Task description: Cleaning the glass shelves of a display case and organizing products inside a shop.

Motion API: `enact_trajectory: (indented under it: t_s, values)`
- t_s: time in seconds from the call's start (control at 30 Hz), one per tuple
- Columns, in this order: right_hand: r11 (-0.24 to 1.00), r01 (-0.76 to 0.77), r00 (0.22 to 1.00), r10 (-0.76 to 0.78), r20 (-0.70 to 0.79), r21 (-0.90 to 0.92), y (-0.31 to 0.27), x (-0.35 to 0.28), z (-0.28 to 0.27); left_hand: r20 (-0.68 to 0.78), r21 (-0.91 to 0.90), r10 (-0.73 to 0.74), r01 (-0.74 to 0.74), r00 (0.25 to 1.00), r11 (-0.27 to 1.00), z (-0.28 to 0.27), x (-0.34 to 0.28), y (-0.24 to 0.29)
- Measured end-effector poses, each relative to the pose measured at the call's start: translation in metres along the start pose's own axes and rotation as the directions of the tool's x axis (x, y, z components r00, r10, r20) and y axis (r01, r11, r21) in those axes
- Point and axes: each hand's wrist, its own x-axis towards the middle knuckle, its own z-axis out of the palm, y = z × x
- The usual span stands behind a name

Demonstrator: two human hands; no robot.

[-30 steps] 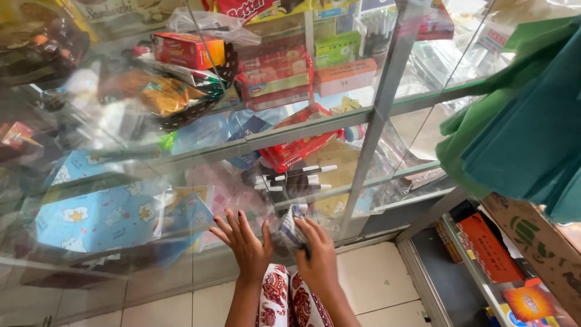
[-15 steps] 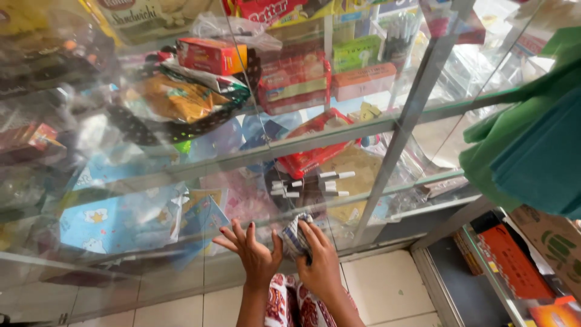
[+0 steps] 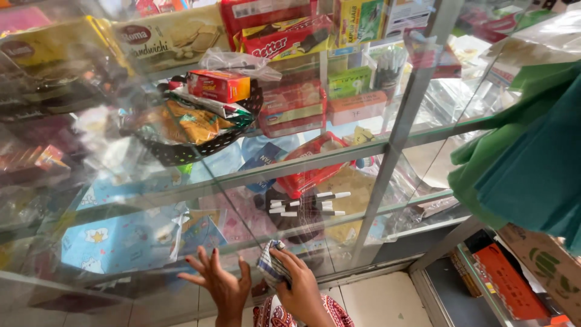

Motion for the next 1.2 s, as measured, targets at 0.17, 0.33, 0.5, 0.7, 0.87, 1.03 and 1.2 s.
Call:
enact_trajectory:
  t_s: [0.17, 0.33, 0.5, 0.7, 0.87, 1.03, 1.2]
  values:
    - [0.996, -0.036, 0.998, 0.039, -0.041, 0.083, 0.023, -0.012, -0.051, -0.016, 0.033, -0.026, 0.027, 1.000, 0.999, -0.008, 0.002, -0.020]
    - [0.906, -0.385, 0.885, 0.416, -0.211, 0.174, 0.050, -0.022, -0.139, -0.077, 0.084, -0.046, 0.053, 0.996, 0.995, -0.012, -0.003, -0.036]
    - [0.861, -0.427, 0.836, 0.261, -0.484, -0.274, 0.066, -0.019, -0.219, -0.150, 0.126, -0.155, 0.175, 0.976, 0.977, -0.026, -0.002, -0.023]
    - [0.931, -0.196, 0.860, 0.011, -0.510, -0.309, 0.053, 0.024, -0.223, -0.236, -0.017, -0.110, 0.109, 0.966, 0.994, -0.012, -0.029, -0.010]
    - [0.967, -0.154, 0.860, 0.029, -0.509, -0.205, 0.060, 0.029, -0.215, -0.239, -0.123, -0.028, -0.002, 0.971, 0.992, 0.006, -0.063, 0.035]
    - [0.990, -0.101, 0.850, 0.035, -0.526, -0.097, 0.051, 0.029, -0.210, -0.197, -0.171, 0.058, -0.093, 0.979, 0.981, 0.016, -0.068, 0.041]
    - [0.997, -0.060, 0.829, 0.022, -0.559, -0.049, 0.053, 0.031, -0.203, -0.095, -0.141, -0.026, 0.012, 0.995, 0.990, 0.031, -0.083, 0.022]
